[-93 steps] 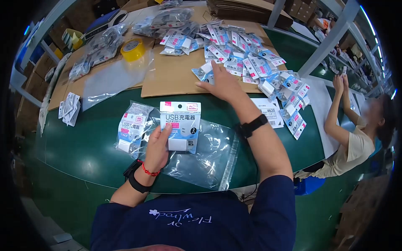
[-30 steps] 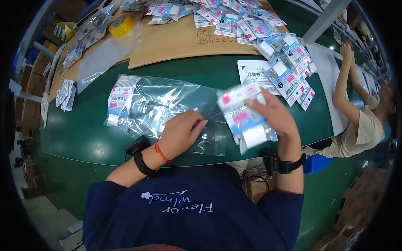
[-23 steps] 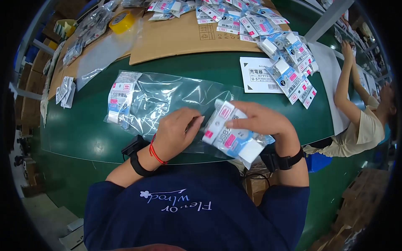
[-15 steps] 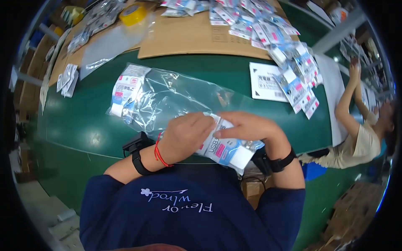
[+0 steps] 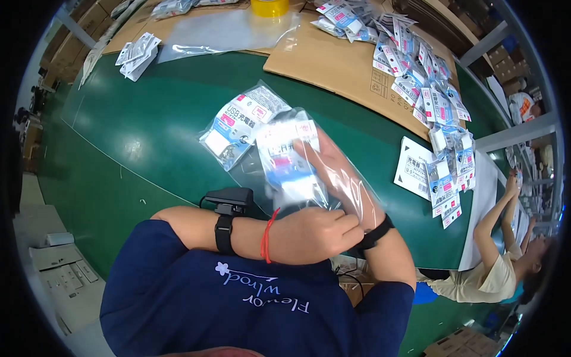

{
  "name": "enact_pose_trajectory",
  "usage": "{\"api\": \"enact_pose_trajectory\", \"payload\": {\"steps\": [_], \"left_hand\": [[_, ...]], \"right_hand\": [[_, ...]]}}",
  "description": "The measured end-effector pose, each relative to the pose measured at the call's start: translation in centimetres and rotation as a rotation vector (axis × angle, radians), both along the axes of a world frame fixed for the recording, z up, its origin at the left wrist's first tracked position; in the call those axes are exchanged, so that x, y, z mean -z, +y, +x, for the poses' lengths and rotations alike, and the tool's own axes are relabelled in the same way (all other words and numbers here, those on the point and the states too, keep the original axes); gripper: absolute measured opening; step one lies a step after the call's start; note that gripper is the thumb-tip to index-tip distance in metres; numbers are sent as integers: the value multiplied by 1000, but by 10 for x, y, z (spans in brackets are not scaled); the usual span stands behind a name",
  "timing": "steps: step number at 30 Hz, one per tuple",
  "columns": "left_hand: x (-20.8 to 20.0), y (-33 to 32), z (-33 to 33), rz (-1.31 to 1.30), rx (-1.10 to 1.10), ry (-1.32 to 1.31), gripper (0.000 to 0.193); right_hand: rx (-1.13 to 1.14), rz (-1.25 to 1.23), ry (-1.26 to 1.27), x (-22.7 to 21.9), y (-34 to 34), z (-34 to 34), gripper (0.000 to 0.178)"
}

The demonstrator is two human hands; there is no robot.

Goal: The person packs chargers into a plastic bag, placing them in one by one before adding a label and setting the bag aside.

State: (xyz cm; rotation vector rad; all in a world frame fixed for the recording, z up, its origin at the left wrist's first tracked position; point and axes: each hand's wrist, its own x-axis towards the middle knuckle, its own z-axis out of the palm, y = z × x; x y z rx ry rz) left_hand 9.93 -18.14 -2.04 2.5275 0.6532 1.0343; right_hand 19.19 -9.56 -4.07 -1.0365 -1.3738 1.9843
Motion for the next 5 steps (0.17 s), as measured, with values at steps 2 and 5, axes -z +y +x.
{"api": "enact_pose_trajectory", "payload": {"steps": [2,5], "left_hand": [[9,-5,6,56,27,-22,20],[10,-13,13,99,121,-33,26]], "right_hand": [[295,95,108,31,3,-19,49],[681,62,131,43,-3,-60,67]]}}
